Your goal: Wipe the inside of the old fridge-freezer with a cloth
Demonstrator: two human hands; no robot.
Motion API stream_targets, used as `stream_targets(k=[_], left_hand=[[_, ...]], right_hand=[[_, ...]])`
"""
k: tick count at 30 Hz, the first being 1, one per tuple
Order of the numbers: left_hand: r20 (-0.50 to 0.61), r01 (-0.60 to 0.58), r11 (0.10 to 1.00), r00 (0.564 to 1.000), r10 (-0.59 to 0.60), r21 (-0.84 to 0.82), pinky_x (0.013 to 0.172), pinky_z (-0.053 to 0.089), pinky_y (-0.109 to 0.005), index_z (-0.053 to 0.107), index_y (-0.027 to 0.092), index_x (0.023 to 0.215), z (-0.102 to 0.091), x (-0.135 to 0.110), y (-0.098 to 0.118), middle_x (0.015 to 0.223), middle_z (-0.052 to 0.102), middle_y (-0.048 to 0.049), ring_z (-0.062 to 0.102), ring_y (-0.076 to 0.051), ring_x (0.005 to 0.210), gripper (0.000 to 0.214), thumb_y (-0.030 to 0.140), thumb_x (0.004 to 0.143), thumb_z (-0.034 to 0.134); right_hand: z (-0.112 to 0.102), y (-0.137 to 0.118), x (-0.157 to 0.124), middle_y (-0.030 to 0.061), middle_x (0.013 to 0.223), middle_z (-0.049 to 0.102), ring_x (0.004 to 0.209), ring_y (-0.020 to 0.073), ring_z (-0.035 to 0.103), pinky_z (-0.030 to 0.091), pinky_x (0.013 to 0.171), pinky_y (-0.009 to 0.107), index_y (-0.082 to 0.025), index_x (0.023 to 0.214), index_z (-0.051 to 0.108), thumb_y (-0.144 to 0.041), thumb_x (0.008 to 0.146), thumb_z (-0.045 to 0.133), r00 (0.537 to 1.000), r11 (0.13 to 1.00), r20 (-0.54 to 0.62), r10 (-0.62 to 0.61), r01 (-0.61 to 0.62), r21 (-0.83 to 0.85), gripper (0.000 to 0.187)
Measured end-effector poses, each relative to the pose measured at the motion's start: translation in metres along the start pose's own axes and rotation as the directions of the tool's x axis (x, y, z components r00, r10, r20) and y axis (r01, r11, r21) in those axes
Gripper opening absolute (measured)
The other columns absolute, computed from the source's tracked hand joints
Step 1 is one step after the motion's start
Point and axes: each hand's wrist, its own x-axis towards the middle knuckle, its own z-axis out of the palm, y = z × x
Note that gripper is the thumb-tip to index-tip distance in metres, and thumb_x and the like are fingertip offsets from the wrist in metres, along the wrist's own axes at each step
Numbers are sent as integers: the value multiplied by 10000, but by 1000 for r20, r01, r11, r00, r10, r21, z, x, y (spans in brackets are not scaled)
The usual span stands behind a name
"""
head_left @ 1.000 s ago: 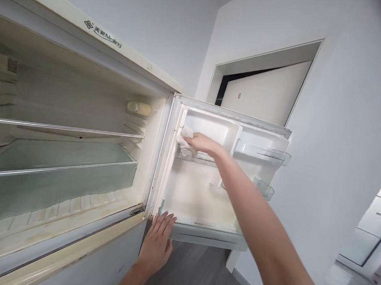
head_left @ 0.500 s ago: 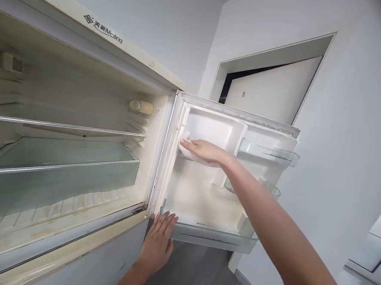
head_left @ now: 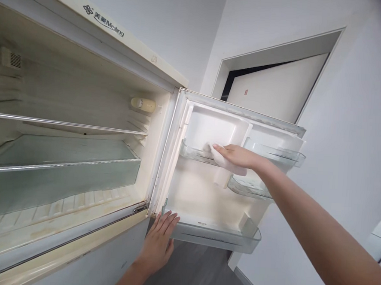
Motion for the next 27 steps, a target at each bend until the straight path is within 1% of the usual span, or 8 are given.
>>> stream_targets(k=[4, 7, 8, 11, 13, 18, 24, 27], left_hand=[[-5, 19, 1000, 1000, -19, -15, 1157, 374, -504, 202, 282, 1466, 4, -1, 0, 1497, 449, 39, 372, -209, 1404, 696, 88, 819, 373], [7, 29, 1000, 1000, -29, -10, 1160, 372, -508, 192, 288, 1467, 7, -2, 1, 1502, 438, 56, 362, -200, 1409, 696, 92, 821, 364], [8, 31, 999, 999, -31, -9, 1161, 374, -508, 184, 293, 1468, 8, -2, 1, 1503, 434, 63, 359, -196, 1411, 698, 93, 823, 360], [5, 34, 999, 999, -34, -17, 1162, 376, -506, 164, 304, 1470, 8, -3, 1, 1506, 430, 70, 348, -190, 1416, 698, 101, 831, 359], [-4, 35, 999, 999, -36, -31, 1164, 374, -508, 150, 301, 1473, 8, -3, 1, 1499, 444, 57, 357, -195, 1411, 712, 98, 827, 369], [-16, 47, 996, 999, -49, -73, 1165, 374, -517, 130, 289, 1478, 6, -2, 1, 1464, 497, 24, 387, -207, 1394, 720, 91, 829, 369], [-19, 50, 995, 998, -52, -89, 1161, 384, -516, 155, 292, 1476, 2, -1, 3, 1443, 522, 7, 418, -210, 1374, 719, 83, 826, 379], [10, 59, 994, 998, -58, -93, 1170, 370, -517, 137, 304, 1477, 1, -1, 4, 1458, 503, 26, 400, -201, 1386, 705, 99, 840, 362]], right_hand=[[-15, 1, 2, 127, 772, 670, 674, 230, 619, 448, 627, 331, -177, 643, 563, -668, 891, 320, 989, 990, -42, 140, -138, 41, 602], [-35, -4, 3, 96, 656, 625, 609, 213, 587, 424, 592, 327, -176, 652, 567, -637, 911, 328, 929, 974, -309, 202, -159, 159, 579], [-41, -4, 2, 97, 671, 628, 625, 216, 591, 425, 597, 331, -169, 710, 591, -626, 928, 282, 852, 969, -477, 218, -130, 211, 594], [-49, 6, -1, 155, 902, 663, 845, 259, 625, 453, 723, 377, -124, 1049, 601, -577, 965, 160, 403, 994, -912, 82, 34, 104, 638], [-45, 19, -1, 196, 1128, 629, 1092, 297, 569, 420, 890, 429, -103, 1248, 517, -541, 974, 214, 295, 980, -935, -197, 53, -190, 599], [-24, 48, 15, 194, 1229, 614, 1262, 322, 457, 335, 1017, 476, -89, 1228, 574, -359, 973, 305, 735, 768, -469, -490, 110, -631, 458], [-13, 25, 22, 198, 964, 703, 1007, 328, 620, 402, 936, 484, -109, 938, 716, -336, 940, 371, 962, 685, -86, -259, 120, -718, 413], [-14, 10, 22, 192, 922, 707, 910, 324, 656, 461, 819, 455, -120, 977, 710, -400, 953, 349, 996, 759, 28, -80, 79, -646, 458]])
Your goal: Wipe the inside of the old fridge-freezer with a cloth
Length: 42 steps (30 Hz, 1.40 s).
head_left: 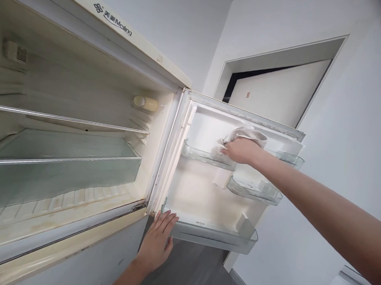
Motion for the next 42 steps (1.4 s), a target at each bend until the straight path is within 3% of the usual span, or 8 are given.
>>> stream_targets(k=[3, 5, 8, 16, 22, 29, 34, 42], left_hand=[[17, 13, 1000, 1000, -13, -8, 1179, 353, -525, 114, 305, 1480, 1, -1, 1, 1466, 490, 37, 381, -197, 1397, 700, 112, 847, 344], [10, 13, 1000, 1000, -13, -7, 1184, 344, -524, 110, 295, 1482, 1, -1, 1, 1467, 489, 33, 373, -199, 1402, 706, 105, 842, 341], [-4, 3, 1000, 1000, -3, -1, 1182, 350, -519, 127, 286, 1482, 0, -2, 1, 1469, 488, 25, 375, -206, 1401, 712, 94, 833, 348], [8, 33, 999, 999, -33, -22, 1171, 375, -532, 143, 307, 1476, 1, -2, 2, 1464, 491, 56, 389, -187, 1392, 717, 75, 822, 324], [-12, 12, 1000, 1000, -13, -19, 1164, 391, -517, 139, 322, 1475, 0, -3, -2, 1454, 504, 57, 415, -185, 1375, 754, 57, 802, 353], [-18, 7, 1000, 1000, -7, -2, 1158, 401, -511, 123, 319, 1476, 1, -2, -2, 1457, 499, 64, 407, -180, 1381, 737, 68, 818, 339], [-46, 11, 1000, 999, -11, -14, 1151, 412, -507, 150, 308, 1475, 3, -3, -1, 1443, 520, 38, 421, -195, 1373, 701, 105, 840, 366], [-45, 14, 1000, 999, -13, 8, 1154, 404, -518, 194, 292, 1468, 6, -4, -1, 1434, 529, 21, 420, -201, 1374, 671, 108, 842, 352]], right_hand=[[-4, 2, 9, 211, 1191, 636, 1094, 325, 602, 439, 912, 467, -96, 1243, 585, -389, 973, 301, 975, 995, -221, 9, 12, 95, 488], [-1, 7, 18, 201, 1403, 482, 1293, 303, 457, 367, 1031, 463, -77, 1375, 454, -369, 983, 272, 895, 990, -447, -15, 76, 118, 522], [11, 7, 34, 134, 1517, 332, 1406, 256, 299, 284, 1116, 446, -98, 1444, 363, -366, 987, 264, 831, 972, -545, -115, 206, 109, 539], [21, -9, 54, 48, 1512, 348, 1368, 241, 367, 301, 1112, 436, -217, 1454, 380, -376, 960, 355, 784, 869, -435, -443, 494, 5, 519], [4, 13, 46, 69, 1527, 310, 1291, 260, 464, 363, 1046, 438, -201, 1464, 360, -221, 917, 361, 811, 950, -503, -299, 305, -72, 547], [-6, 24, 12, 174, 1150, 672, 1052, 296, 622, 385, 978, 422, -71, 1199, 619, -269, 921, 380, 927, 975, -357, -116, 38, -219, 417], [-13, 7, -1, 156, 1091, 692, 1034, 318, 627, 466, 863, 422, -152, 1129, 663, -463, 940, 280, 990, 973, -128, 63, -32, 229, 528], [-12, -36, -6, 122, 1282, 610, 1120, 298, 597, 466, 961, 396, -162, 1127, 665, -547, 901, 341, 994, 662, 104, -29, -59, 748, 551]])
